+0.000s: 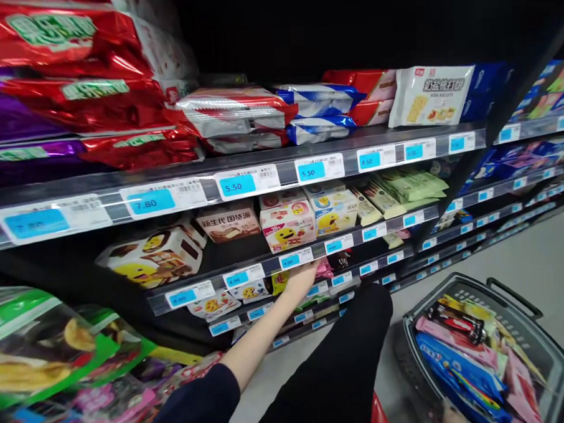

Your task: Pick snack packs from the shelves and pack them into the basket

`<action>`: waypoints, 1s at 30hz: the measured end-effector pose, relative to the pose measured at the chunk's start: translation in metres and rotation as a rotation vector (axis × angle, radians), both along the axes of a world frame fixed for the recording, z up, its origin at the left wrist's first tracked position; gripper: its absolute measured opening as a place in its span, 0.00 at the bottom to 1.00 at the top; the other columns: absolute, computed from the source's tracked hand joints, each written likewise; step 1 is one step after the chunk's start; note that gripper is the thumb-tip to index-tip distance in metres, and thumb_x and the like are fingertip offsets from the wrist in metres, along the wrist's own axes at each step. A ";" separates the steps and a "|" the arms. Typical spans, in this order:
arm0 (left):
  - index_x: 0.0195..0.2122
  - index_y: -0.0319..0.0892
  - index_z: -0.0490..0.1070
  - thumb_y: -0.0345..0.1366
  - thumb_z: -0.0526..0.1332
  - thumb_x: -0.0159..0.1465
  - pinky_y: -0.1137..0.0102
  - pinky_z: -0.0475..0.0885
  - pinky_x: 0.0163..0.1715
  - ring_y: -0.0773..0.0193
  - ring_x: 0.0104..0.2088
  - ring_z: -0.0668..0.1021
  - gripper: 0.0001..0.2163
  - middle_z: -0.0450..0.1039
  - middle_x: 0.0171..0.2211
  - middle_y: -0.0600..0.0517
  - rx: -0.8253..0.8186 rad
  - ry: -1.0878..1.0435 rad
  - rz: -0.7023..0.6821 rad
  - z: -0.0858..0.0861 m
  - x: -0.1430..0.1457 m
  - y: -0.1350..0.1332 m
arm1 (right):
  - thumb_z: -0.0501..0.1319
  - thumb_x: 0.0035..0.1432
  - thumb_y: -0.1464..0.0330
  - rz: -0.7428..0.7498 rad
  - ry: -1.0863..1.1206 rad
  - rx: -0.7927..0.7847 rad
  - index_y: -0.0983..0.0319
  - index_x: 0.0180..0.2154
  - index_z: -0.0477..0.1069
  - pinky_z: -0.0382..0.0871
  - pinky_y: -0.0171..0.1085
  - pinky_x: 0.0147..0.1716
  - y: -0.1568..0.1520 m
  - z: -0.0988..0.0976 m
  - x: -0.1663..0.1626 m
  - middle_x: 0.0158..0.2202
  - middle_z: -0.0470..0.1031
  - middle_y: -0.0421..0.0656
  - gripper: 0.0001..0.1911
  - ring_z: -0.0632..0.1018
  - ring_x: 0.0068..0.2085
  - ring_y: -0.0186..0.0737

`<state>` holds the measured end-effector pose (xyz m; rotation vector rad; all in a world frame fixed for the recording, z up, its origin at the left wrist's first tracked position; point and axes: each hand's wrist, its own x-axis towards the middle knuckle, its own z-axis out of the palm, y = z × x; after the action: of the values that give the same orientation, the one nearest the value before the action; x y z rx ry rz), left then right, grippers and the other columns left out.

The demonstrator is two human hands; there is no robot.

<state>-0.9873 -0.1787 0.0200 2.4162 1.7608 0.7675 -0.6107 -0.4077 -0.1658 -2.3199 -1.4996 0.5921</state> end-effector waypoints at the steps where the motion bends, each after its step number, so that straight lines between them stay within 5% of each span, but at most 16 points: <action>1: 0.55 0.51 0.64 0.21 0.47 0.60 0.59 0.60 0.55 0.55 0.53 0.70 0.25 0.68 0.53 0.48 0.005 0.034 -0.008 -0.002 -0.005 -0.005 | 0.56 0.32 0.56 -0.020 0.061 -0.034 0.54 0.15 0.69 0.71 0.58 0.34 -0.002 0.008 -0.003 0.18 0.74 0.49 0.09 0.78 0.31 0.66; 5: 0.55 0.46 0.64 0.29 0.47 0.64 0.63 0.65 0.51 0.57 0.50 0.73 0.20 0.69 0.52 0.46 0.039 -0.053 -0.076 -0.003 -0.025 -0.039 | 0.57 0.39 0.52 -0.049 0.318 0.014 0.56 0.27 0.75 0.69 0.52 0.45 -0.002 0.047 -0.019 0.33 0.79 0.50 0.18 0.77 0.42 0.61; 9: 0.54 0.42 0.63 0.39 0.48 0.65 0.64 0.66 0.51 0.58 0.51 0.72 0.17 0.69 0.51 0.46 -0.029 -0.577 0.032 0.013 -0.019 -0.081 | 0.60 0.46 0.52 -0.078 0.652 0.185 0.59 0.40 0.74 0.66 0.51 0.50 0.004 0.089 -0.043 0.43 0.77 0.50 0.22 0.75 0.47 0.55; 11: 0.51 0.41 0.64 0.43 0.51 0.64 0.63 0.67 0.49 0.57 0.48 0.73 0.17 0.70 0.49 0.46 -0.216 -0.845 0.049 0.021 0.002 -0.092 | 0.60 0.50 0.53 -0.115 0.890 0.291 0.59 0.45 0.71 0.69 0.50 0.47 0.008 0.110 -0.054 0.44 0.76 0.50 0.23 0.77 0.44 0.52; 16: 0.51 0.41 0.62 0.45 0.60 0.57 0.67 0.72 0.36 0.61 0.34 0.76 0.23 0.72 0.37 0.49 -0.848 -1.198 -0.279 0.019 0.101 -0.088 | 0.61 0.53 0.56 -0.159 1.227 0.573 0.53 0.54 0.62 0.72 0.46 0.42 0.021 0.151 -0.058 0.52 0.69 0.49 0.27 0.77 0.44 0.47; 19: 0.58 0.43 0.53 0.42 0.64 0.54 0.68 0.71 0.37 0.65 0.32 0.75 0.33 0.71 0.35 0.52 -1.045 -1.230 -0.472 0.004 0.165 -0.081 | 0.66 0.49 0.59 -0.224 1.200 0.666 0.53 0.58 0.57 0.72 0.43 0.41 0.021 0.149 -0.040 0.49 0.71 0.49 0.36 0.76 0.44 0.45; 22: 0.63 0.50 0.42 0.35 0.70 0.47 0.66 0.71 0.40 0.63 0.38 0.76 0.47 0.70 0.43 0.48 -1.174 -1.287 -0.695 -0.016 0.209 -0.077 | 0.66 0.48 0.59 -0.371 1.151 0.774 0.52 0.61 0.51 0.73 0.41 0.39 0.010 0.128 -0.017 0.45 0.73 0.47 0.41 0.76 0.44 0.45; 24: 0.61 0.49 0.53 0.32 0.72 0.42 0.67 0.71 0.40 0.61 0.41 0.75 0.45 0.69 0.47 0.46 -1.220 -1.292 -0.781 -0.033 0.225 -0.076 | 0.66 0.49 0.59 -0.490 1.117 0.815 0.53 0.59 0.56 0.73 0.38 0.37 -0.003 0.112 -0.004 0.43 0.75 0.46 0.38 0.76 0.43 0.43; 26: 0.51 0.42 0.68 0.32 0.72 0.42 0.70 0.71 0.39 0.61 0.39 0.75 0.32 0.72 0.43 0.45 -1.243 -1.231 -0.772 -0.051 0.234 -0.077 | 0.67 0.48 0.59 -0.560 1.078 0.803 0.55 0.55 0.64 0.73 0.36 0.34 -0.015 0.100 0.005 0.40 0.76 0.45 0.33 0.77 0.40 0.42; 30: 0.41 0.37 0.76 0.34 0.71 0.44 0.73 0.70 0.31 0.67 0.29 0.75 0.20 0.76 0.33 0.48 -1.271 -1.040 -0.694 -0.075 0.240 -0.079 | 0.69 0.43 0.57 -0.629 0.836 0.765 0.61 0.46 0.74 0.73 0.37 0.31 -0.032 0.089 0.013 0.35 0.78 0.46 0.28 0.77 0.34 0.42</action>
<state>-0.7473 -0.2575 -0.0551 1.1569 0.5317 0.4027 -0.5975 -0.4400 -0.0765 -1.4896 -0.4330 0.5564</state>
